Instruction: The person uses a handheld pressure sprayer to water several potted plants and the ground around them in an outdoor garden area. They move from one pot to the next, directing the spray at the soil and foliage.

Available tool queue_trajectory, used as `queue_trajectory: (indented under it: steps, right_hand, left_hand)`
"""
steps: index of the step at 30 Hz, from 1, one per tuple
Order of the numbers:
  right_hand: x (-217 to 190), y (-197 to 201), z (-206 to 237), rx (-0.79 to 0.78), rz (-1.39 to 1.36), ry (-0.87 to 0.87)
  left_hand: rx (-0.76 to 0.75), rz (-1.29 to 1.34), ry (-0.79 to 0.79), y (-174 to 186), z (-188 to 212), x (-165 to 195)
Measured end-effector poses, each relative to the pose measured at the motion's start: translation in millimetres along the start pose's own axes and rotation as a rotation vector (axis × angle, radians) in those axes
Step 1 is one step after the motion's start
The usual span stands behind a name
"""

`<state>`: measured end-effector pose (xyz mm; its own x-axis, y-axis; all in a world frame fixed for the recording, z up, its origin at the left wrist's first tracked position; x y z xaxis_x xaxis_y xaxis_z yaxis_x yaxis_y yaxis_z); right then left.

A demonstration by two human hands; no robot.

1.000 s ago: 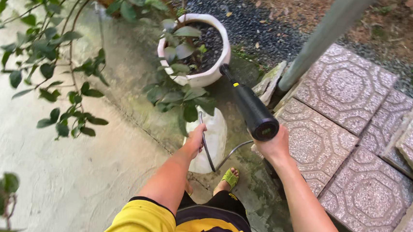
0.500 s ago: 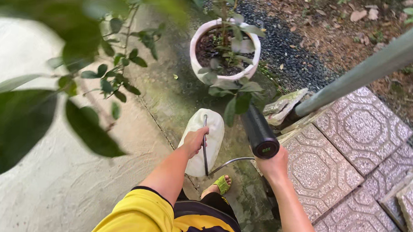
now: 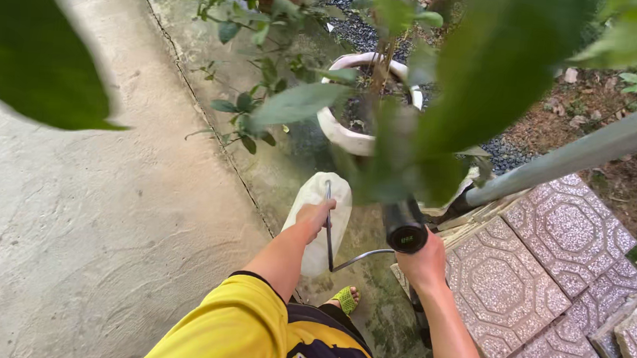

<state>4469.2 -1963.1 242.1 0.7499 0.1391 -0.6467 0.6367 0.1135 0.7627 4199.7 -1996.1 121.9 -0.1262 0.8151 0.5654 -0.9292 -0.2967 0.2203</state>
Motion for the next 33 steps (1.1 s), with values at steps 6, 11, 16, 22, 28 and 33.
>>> queue_trajectory:
  steps: [6,11,16,22,28,33]
  right_hand:
    - [-37.1,-24.4,0.7,-0.012,-0.024,-0.146]
    - [-69.3,-27.0,2.1,0.072,-0.078,-0.09]
    - [-82.6,-30.2,9.3,0.109,0.01,-0.121]
    - [-88.5,-39.5,11.3,0.125,-0.014,-0.115]
    - [-105.0,-52.7,13.9,0.123,0.049,-0.128]
    - [-112.0,-48.0,21.8,0.119,-0.031,-0.26]
  left_hand:
    - [0.02,0.022,-0.019,35.5,-6.2,16.5]
    - [0.018,-0.007,-0.058,55.6,-12.8,26.7]
    - [0.028,-0.043,-0.074,78.7,-18.3,31.2]
    - [-0.002,-0.026,-0.089,95.8,-21.6,34.4]
    - [-0.036,-0.06,-0.078,115.5,-27.9,33.8]
    - [-0.041,-0.05,-0.055,130.5,-32.2,35.5]
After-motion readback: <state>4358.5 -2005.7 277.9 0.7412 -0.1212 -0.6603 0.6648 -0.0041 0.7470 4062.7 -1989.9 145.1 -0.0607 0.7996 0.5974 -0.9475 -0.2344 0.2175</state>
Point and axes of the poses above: each hand's wrist, its own z-axis away from the middle knuckle, its own y-axis out of the back of the hand, x = y × z, the point moved 5 cm from there along -z, towards the middle knuckle, and after that the axes turned 2 degrees about y, right-handed, at the moved point
